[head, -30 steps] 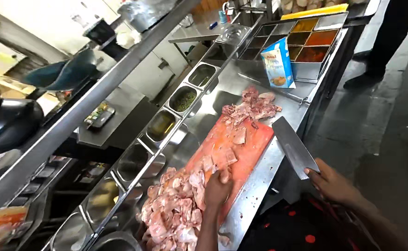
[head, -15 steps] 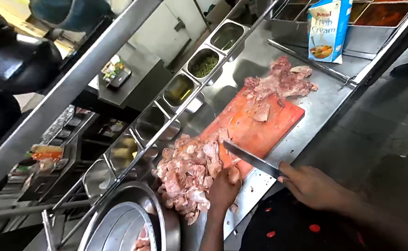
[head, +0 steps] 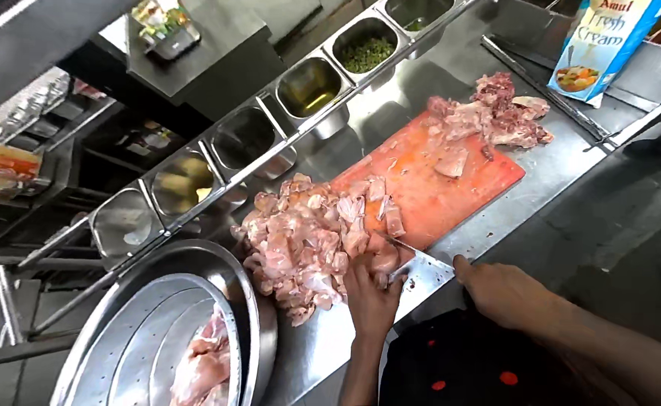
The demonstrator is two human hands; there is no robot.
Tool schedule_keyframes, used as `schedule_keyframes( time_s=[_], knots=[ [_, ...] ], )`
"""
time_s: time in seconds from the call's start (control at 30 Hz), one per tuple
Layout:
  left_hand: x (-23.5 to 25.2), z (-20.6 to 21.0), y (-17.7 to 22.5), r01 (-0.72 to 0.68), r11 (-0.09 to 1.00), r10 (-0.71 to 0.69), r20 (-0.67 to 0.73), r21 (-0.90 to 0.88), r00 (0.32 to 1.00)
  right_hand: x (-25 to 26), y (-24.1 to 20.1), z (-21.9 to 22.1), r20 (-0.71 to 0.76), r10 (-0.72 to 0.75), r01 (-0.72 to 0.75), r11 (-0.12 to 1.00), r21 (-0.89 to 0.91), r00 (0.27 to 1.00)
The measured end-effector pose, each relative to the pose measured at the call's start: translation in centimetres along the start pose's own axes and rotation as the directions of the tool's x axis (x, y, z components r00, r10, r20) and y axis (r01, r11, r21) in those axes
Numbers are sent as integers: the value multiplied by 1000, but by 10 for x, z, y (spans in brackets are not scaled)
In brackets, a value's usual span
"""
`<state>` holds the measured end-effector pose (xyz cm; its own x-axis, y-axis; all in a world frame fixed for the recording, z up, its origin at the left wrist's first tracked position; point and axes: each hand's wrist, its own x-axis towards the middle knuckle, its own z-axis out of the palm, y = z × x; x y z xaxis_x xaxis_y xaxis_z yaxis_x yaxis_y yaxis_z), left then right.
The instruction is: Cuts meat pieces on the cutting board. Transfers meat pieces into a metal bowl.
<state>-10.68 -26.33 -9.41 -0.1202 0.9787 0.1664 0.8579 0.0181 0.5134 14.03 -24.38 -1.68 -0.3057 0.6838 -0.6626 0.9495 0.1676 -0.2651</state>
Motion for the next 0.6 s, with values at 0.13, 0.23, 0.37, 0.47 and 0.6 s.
schedule_keyframes(
  time_s=[0.13, 0.23, 0.37, 0.47, 0.6],
  knots=[
    [5, 20, 0, -68, 995, 67, 3, 72, 998, 0, -8, -9, 15, 32, -31, 999, -36, 999],
    [19, 30, -1, -75, 990, 78, -23, 123, 997, 6, -19, -12, -7, 48, -48, 998, -33, 999],
    [30, 13, 5, -85, 995, 78, 114, 60, 990, 15, -33, -15, -52, 31, -32, 999, -29, 998],
    [25, -11, -1, -66, 997, 60, 140, 40, 988, 20, -32, -14, -68, 34, -35, 999, -20, 997],
    [27, -59, -15, -95, 994, 101, -116, 61, 988, 23, -4, -8, -61, -23, 36, 973, 228, 998]
  ],
)
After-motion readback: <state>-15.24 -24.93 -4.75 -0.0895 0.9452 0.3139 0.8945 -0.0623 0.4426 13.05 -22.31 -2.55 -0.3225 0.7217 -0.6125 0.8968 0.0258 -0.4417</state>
